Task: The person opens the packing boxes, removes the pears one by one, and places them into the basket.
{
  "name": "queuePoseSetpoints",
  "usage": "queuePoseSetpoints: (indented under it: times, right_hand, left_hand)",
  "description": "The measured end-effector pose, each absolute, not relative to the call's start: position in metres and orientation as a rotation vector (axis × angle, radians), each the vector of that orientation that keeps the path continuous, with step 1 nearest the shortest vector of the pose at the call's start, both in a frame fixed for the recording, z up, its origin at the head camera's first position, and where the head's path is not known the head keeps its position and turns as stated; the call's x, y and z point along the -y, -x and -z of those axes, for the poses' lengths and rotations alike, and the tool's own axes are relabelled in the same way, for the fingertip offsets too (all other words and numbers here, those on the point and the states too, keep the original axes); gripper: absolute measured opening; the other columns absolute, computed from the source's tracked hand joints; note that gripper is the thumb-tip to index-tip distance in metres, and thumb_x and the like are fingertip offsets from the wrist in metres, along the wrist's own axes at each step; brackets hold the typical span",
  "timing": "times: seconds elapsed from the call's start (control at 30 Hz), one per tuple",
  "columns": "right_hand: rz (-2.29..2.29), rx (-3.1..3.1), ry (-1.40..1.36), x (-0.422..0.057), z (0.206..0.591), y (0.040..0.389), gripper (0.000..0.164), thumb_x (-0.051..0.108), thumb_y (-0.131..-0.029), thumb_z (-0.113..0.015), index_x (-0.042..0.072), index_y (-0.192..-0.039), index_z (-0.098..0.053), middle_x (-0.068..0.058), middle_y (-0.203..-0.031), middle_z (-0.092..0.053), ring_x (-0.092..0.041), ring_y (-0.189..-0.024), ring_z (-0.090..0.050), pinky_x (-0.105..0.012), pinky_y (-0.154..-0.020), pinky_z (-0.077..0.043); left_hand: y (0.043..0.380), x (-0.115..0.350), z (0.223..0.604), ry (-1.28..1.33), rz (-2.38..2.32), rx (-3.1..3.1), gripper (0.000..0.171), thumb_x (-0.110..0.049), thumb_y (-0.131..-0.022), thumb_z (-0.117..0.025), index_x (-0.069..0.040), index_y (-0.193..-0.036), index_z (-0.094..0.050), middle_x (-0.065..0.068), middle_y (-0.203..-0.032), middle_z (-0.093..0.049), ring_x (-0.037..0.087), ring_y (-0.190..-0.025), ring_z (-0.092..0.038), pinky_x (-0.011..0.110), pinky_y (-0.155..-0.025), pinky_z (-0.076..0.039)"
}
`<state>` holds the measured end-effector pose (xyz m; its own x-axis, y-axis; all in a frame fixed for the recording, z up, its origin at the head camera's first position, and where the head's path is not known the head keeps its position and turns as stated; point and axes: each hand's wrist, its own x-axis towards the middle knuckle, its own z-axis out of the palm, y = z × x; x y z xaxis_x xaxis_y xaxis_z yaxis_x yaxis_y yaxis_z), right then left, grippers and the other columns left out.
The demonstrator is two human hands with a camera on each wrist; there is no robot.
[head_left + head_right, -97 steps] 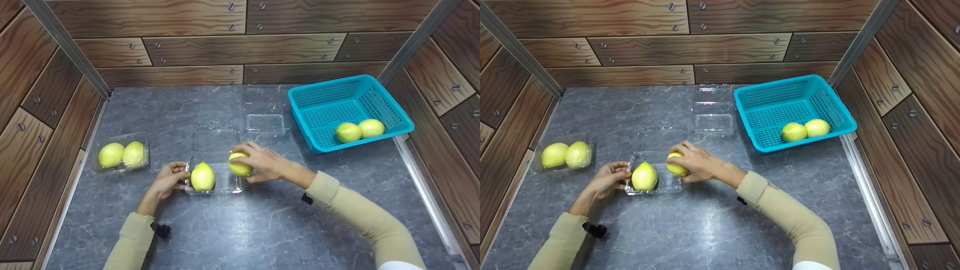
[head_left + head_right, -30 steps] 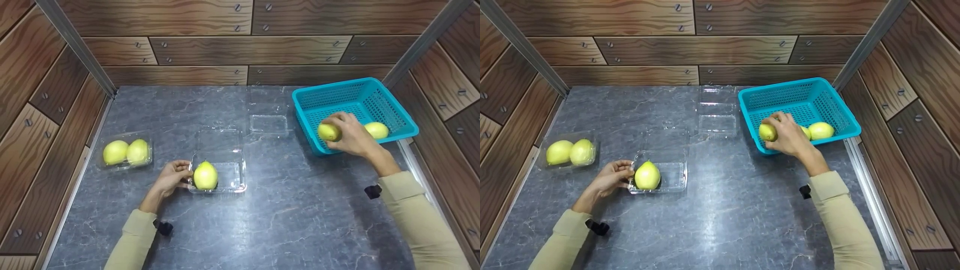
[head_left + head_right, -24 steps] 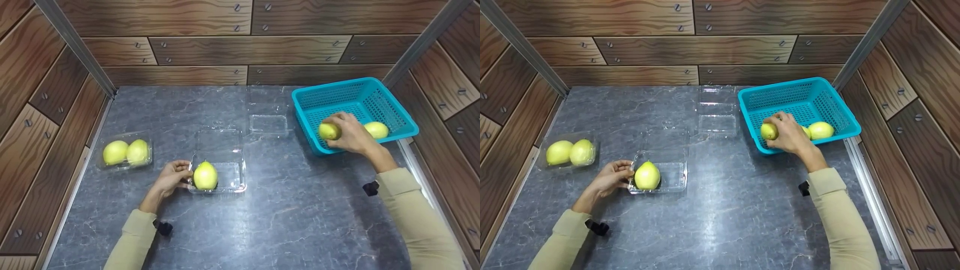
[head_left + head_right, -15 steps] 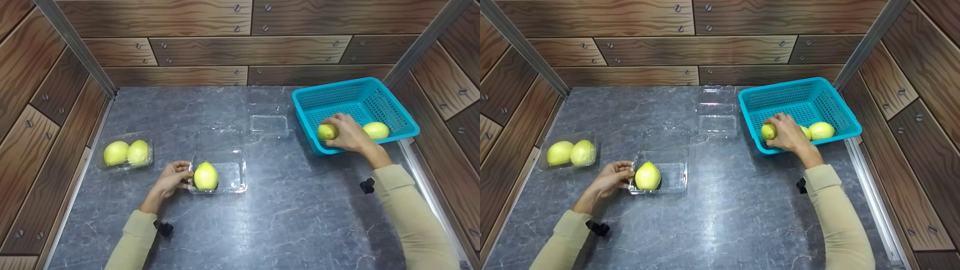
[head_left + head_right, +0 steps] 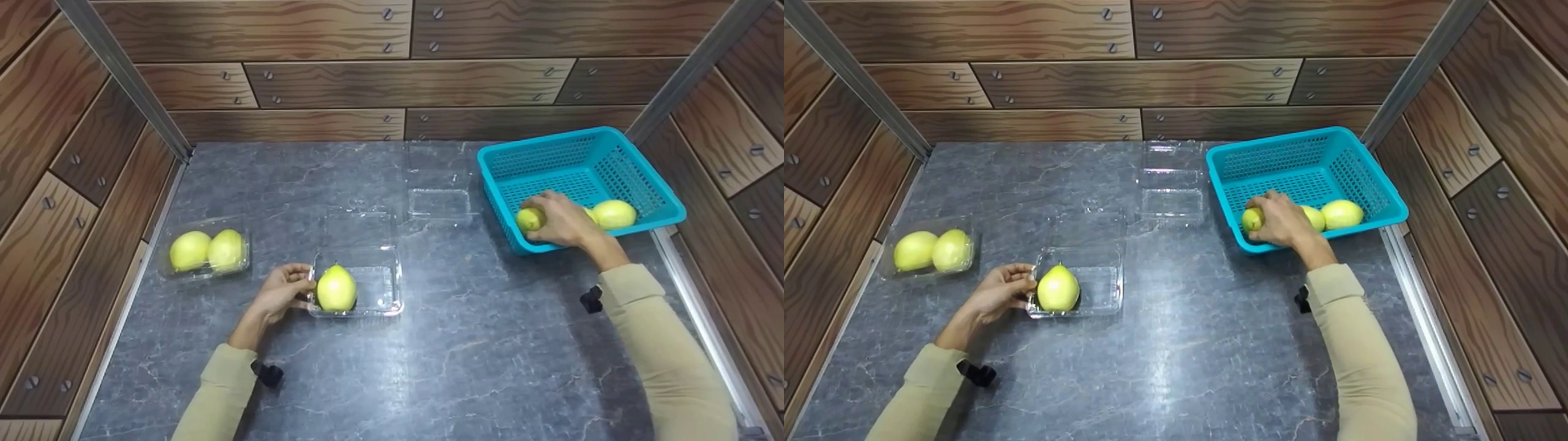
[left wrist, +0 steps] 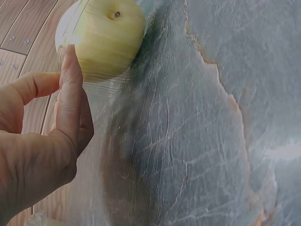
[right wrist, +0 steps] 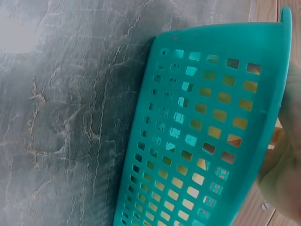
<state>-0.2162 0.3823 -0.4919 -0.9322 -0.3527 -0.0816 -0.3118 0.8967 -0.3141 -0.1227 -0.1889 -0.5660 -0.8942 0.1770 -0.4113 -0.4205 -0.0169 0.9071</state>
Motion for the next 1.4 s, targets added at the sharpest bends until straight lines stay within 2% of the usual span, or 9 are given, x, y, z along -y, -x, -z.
queuePoseSetpoints:
  times: [0.53,0.63,0.77,0.93,1.1,1.4]
  right_hand:
    - [0.411,-2.859,0.491,-0.381,0.495,0.219,0.057,0.023,-0.084,-0.08,0.008,-0.137,-0.067,-0.027,-0.137,-0.061,-0.036,-0.1,-0.06,-0.042,-0.068,-0.052]
    - [0.449,-2.854,0.458,-0.383,0.496,0.217,0.055,0.023,-0.087,-0.079,0.008,-0.138,-0.067,-0.029,-0.143,-0.058,-0.041,-0.108,-0.061,-0.047,-0.072,-0.054]
    - [0.494,-2.839,0.43,-0.387,0.493,0.213,0.055,0.029,-0.091,-0.077,0.008,-0.14,-0.065,-0.029,-0.151,-0.053,-0.048,-0.123,-0.061,-0.058,-0.084,-0.058]
    - [0.523,-2.849,0.432,-0.39,0.483,0.206,0.058,0.037,-0.095,-0.076,0.009,-0.144,-0.062,-0.027,-0.151,-0.052,-0.049,-0.128,-0.06,-0.071,-0.096,-0.056]
    - [0.536,-2.895,0.435,-0.388,0.472,0.198,0.061,0.043,-0.095,-0.076,0.009,-0.143,-0.062,-0.026,-0.15,-0.053,-0.048,-0.128,-0.057,-0.073,-0.097,-0.054]
    - [0.57,-2.981,0.509,-0.37,0.459,0.185,0.059,0.042,-0.094,-0.078,0.014,-0.143,-0.063,-0.02,-0.146,-0.057,-0.045,-0.132,-0.054,-0.072,-0.099,-0.053]
  left_hand:
    - [0.124,0.189,0.566,0.246,-1.942,-1.868,0.049,0.006,-0.093,-0.062,0.015,-0.138,-0.044,0.002,-0.096,-0.06,0.01,-0.076,-0.061,0.025,-0.058,-0.067]
    - [0.124,0.189,0.565,0.245,-1.934,-1.875,0.049,0.005,-0.093,-0.062,0.014,-0.137,-0.044,0.001,-0.096,-0.061,0.01,-0.075,-0.061,0.024,-0.058,-0.067]
    - [0.124,0.189,0.565,0.245,-1.933,-1.883,0.048,0.005,-0.093,-0.062,0.014,-0.137,-0.045,0.002,-0.096,-0.061,0.01,-0.076,-0.063,0.024,-0.057,-0.066]
    - [0.124,0.188,0.565,0.247,-1.942,-1.886,0.048,0.005,-0.092,-0.062,0.014,-0.136,-0.045,0.002,-0.096,-0.06,0.01,-0.076,-0.062,0.023,-0.056,-0.066]
    - [0.124,0.188,0.566,0.254,-1.954,-1.882,0.05,0.006,-0.091,-0.063,0.015,-0.137,-0.044,0.005,-0.098,-0.06,0.01,-0.075,-0.061,0.024,-0.056,-0.066]
    - [0.124,0.189,0.568,0.247,-1.963,-1.865,0.049,0.006,-0.092,-0.061,0.016,-0.137,-0.044,0.002,-0.096,-0.061,0.01,-0.075,-0.061,0.024,-0.057,-0.067]
